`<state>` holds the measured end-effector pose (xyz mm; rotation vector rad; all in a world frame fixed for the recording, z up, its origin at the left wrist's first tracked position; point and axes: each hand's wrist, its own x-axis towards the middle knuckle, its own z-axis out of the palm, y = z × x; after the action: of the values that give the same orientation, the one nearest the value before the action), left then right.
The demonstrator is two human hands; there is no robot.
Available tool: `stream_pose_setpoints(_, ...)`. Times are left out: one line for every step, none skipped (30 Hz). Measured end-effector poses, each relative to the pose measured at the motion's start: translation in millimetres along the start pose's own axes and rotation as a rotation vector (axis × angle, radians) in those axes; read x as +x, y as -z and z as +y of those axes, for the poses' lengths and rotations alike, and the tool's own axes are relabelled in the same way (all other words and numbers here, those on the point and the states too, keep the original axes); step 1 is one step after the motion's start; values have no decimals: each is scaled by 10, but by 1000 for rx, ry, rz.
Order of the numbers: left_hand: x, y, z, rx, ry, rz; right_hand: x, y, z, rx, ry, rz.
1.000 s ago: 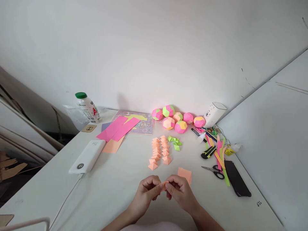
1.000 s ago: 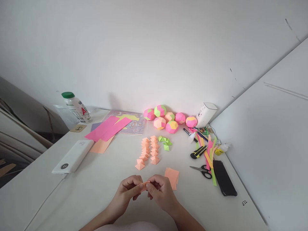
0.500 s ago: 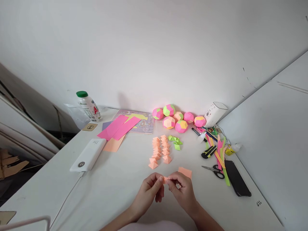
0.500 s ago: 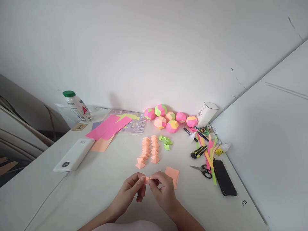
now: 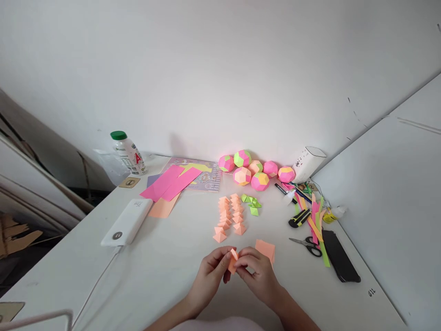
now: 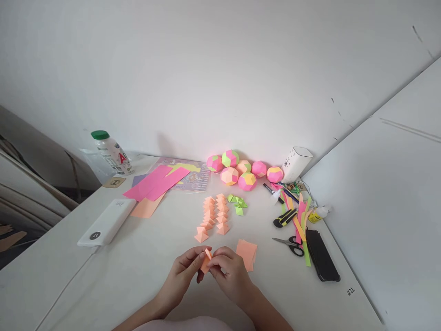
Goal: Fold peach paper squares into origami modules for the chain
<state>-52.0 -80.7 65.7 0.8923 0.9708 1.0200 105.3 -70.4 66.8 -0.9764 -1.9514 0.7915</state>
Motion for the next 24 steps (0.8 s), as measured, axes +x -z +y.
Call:
stream_pose_setpoints(-5,3,2,6,6,-6,-1,6,9,-4,1,-3)
stream_pose_setpoints(-9,5,3,13,10,-17,-3,12,19,-9,0,-4)
stream_pose_setpoints(-12,6,5,18,13,-30,-5,18,27,-15,-2,-6)
stream_pose_setpoints(-15,7,5,24,15,-43,-8,25,35,-21,-5,-8)
stream_pose_setpoints(-16,6,5,28,20,-56,-10,32,40,-25,-9,-10)
stream_pose_setpoints(-15,5,3,32,25,-65,-11,39,43,-27,-14,-12)
stream_pose_setpoints(-14,3,1,33,31,-70,-12,46,44,-27,-18,-18)
stream_pose_setpoints(-12,1,-2,34,38,-70,-11,53,41,-26,-18,-25)
stream_pose_setpoints(-11,-2,-5,36,44,-66,-9,61,37,-24,-18,-37)
stream_pose_setpoints(-11,-4,-7,39,49,-61,-6,69,30,-21,-18,-49)
stream_pose_setpoints(-11,-5,-8,42,50,-56,-2,78,22,-17,-18,-64)
stream_pose_setpoints(-12,-5,-10,45,47,-53,1,88,14,-9,-21,-80)
stream_pose_setpoints(-12,-5,-11,48,43,-53,4,97,6,0,-27,-96)
stream_pose_setpoints(-13,-4,-13,49,38,-52,6,105,-1,10,-36,-109)
stream_pose_setpoints(-13,-3,-15,48,34,-52,5,113,-7,19,-47,-123)
stream_pose_setpoints(-12,-2,-18,46,31,-53,3,119,-13,27,-58,-133)
stream_pose_setpoints(-10,-2,-21,41,30,-53,0,124,-18,30,-68,-142)
stream_pose_setpoints(-8,-3,-23,36,31,-51,-4,128,-23,29,-76,-147)
stream_pose_setpoints(-5,-5,-24,31,34,-48,-8,130,-28,25,-83,-153)
stream_pose_setpoints(-4,-8,-24,27,36,-44,-11,130,-34,21,-88,-157)
stream_pose_setpoints(-2,-10,-22,26,37,-40,-12,130,-41,16,-94,-159)
stream_pose_setpoints(-2,-13,-20,24,37,-35,-12,128,-48,12,-100,-159)
stream_pose_setpoints(-2,-14,-18,24,35,-31,-11,125,-56,9,-107,-156)
stream_pose_setpoints(-4,-15,-14,26,33,-30,-8,122,-64,8,-114,-151)
